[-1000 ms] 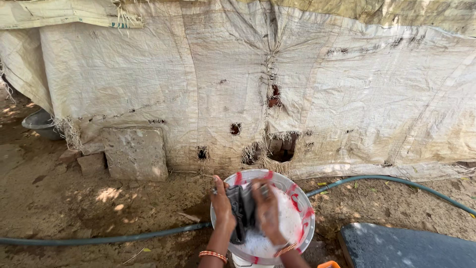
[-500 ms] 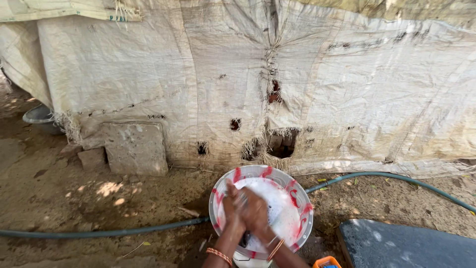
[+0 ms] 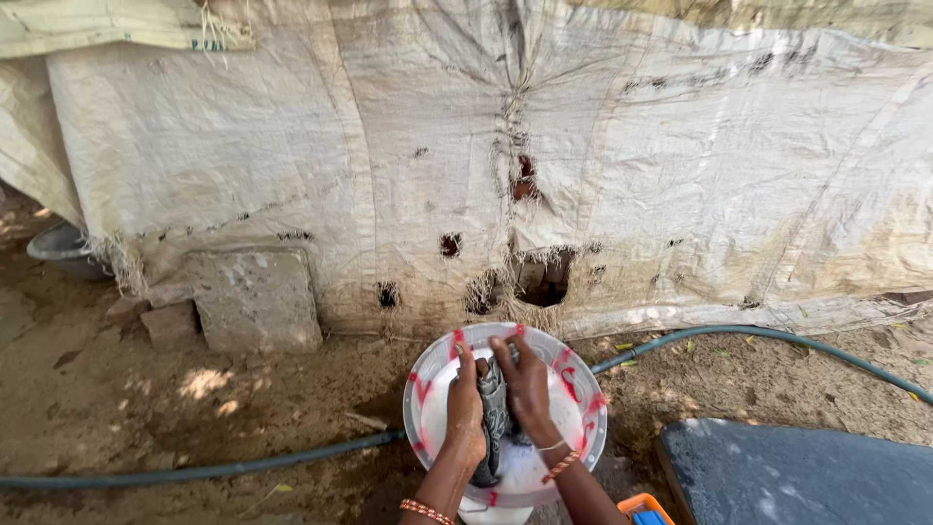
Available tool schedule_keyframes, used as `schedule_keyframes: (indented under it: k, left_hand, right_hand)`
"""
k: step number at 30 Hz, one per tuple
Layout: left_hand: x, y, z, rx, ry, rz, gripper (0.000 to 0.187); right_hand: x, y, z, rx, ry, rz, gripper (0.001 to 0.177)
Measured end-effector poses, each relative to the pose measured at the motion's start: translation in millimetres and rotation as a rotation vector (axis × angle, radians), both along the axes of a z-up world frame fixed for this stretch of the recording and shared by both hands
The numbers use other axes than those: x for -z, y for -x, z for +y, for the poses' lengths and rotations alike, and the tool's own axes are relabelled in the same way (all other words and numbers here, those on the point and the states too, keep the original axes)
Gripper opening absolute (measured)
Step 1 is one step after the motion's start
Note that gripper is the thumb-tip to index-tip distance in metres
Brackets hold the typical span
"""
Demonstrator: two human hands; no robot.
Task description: The person washes a dark garment by hand in a bowl of soapy water, scrubbing the fabric against itself and lifting it to inspect it.
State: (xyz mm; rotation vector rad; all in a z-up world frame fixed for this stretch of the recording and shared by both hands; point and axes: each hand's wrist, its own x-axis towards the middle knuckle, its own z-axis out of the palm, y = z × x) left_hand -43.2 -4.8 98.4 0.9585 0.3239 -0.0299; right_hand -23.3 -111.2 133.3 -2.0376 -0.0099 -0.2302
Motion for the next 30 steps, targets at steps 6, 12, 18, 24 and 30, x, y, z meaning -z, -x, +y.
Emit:
schedule_keyframes:
  k: [6,12,18,24,30]
  left_hand:
    - [-52.2,-9.5,38.9,-0.012,0.071,0.006,0.066]
    - [-64.1,0.5,66.1,-0.079,-0.470,-0.312,0.053]
    - [-35.1,-22.7,68.9,-0.231,-0.864,-0.367,0.030]
    - [17.7,-40.9,55.1,-0.383,-0.071,0.061,0.051]
    - [14.3,-17.8,20.8,-0.317,0.087,0.024,0.046]
  right_hand:
    - [15.3,-13.6,-35.4,-0.474,-0.207,-0.195,0.071]
    - [14.0,-14.7,-31.0,-0.382,-0.568,-0.001,0.049]
    - [-12.8,6.4,-17.5,-0.358,-0.726,-0.103,0.043]
    - [-5.9,56.3,41.6,-0.344,-0.317,-0.273,0.032]
    - [-20.9,24.9,52.3,-0.074,0.211,-0.201,0.036]
